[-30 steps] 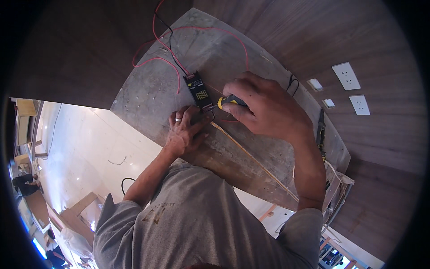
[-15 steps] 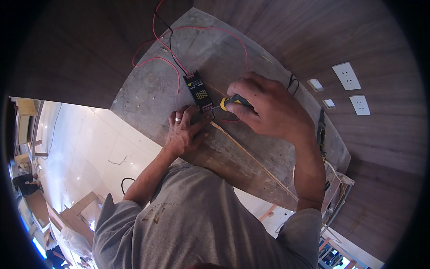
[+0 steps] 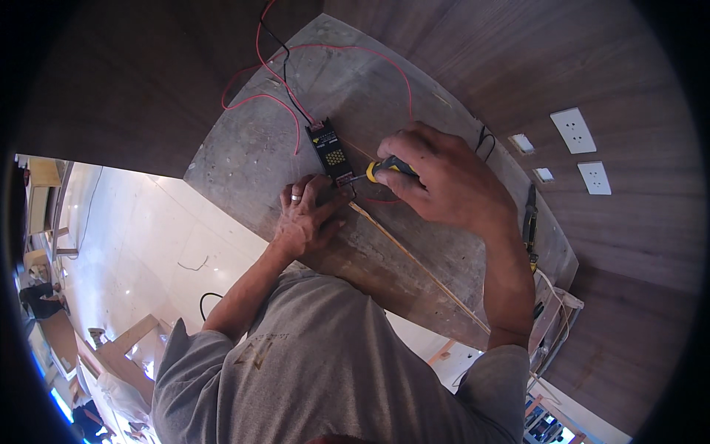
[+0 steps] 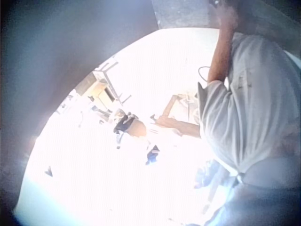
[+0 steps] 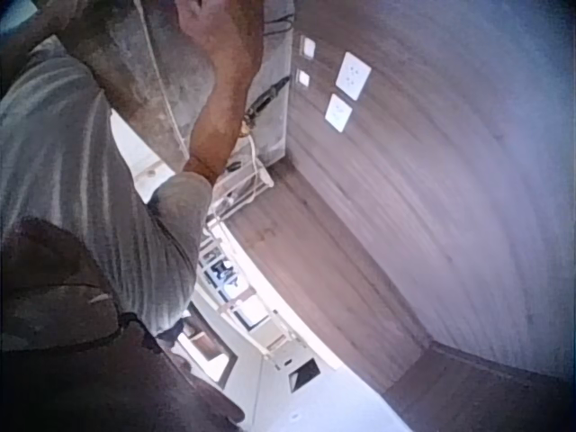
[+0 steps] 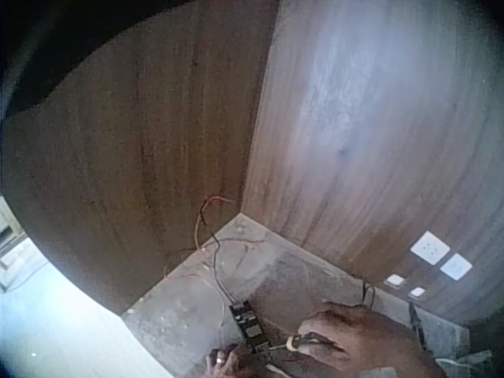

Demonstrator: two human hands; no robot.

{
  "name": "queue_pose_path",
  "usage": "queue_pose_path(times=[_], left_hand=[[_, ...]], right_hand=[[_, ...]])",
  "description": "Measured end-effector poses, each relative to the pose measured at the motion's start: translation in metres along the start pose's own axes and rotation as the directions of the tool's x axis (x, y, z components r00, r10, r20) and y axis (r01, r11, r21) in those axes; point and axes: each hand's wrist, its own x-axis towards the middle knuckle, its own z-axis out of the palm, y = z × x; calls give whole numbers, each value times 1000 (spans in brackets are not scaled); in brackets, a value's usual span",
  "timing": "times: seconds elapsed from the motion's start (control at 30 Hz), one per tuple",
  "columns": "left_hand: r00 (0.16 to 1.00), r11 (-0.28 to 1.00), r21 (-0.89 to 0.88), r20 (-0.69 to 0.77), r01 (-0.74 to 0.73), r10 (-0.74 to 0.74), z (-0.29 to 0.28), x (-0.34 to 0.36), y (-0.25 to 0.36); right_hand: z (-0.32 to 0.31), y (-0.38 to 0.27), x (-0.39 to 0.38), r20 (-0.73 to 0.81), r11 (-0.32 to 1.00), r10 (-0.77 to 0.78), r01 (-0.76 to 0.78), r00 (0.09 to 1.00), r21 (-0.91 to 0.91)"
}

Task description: The person tests an LED light strip by connecting it to a power supply and powering it with an extension cord. Afterward, they carry the strip to another workstation, disconnect the wires from the power supply using a screwdriver, and peel backing tape from the light strip.

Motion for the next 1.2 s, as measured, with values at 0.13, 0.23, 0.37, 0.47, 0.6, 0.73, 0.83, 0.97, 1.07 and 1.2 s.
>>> queue_pose_path(times=[0.13, 0.23, 0.37, 0.47, 0.6, 0.73, 0.83, 0.97, 1.07, 1.2], left_hand=[[1000, 1000, 8, -3, -5, 5, 3, -1, -1], [1000, 1000, 12, -3, -3, 3, 3, -2, -1], [1000, 1000, -1, 1, -1, 1, 0, -2, 0], [1000, 1000, -9, -2, 1, -1, 0, -1, 0], [1000, 1000, -9, -1, -1, 1, 0, -1, 0], [1000, 1000, -15, 28, 7, -6, -1, 2, 2], [999, 1000, -11, 37, 19, -18, 0, 0, 2], [1000, 1000, -10, 4, -6, 6, -1, 1, 1], [1000, 1000, -5, -11, -8, 8, 0, 1, 1], [1000, 1000, -6, 19, 2, -2, -1, 2, 1]], right_hand=[[3, 2, 0, -6, 1000, -3, 3, 1000, -5], [2, 0, 0, -19, 1000, -16, 16, 1000, -4], [1, -2, 1, 1, 1000, 22, -22, 1000, 15], [2, -1, 2, -1, 1000, 24, -24, 1000, 13], [2, 1, 2, -9, 1000, 14, -14, 1000, 19], [0, -5, 8, -50, 999, -14, 12, 999, -50], [1, -33, 27, 74, 955, 109, -83, 991, -286], [1, -64, 39, 95, 905, 275, -224, 957, -363], [-2, -54, 45, 211, 943, 185, -113, 960, -312], [0, -39, 39, 313, 951, -130, 208, 941, -228]])
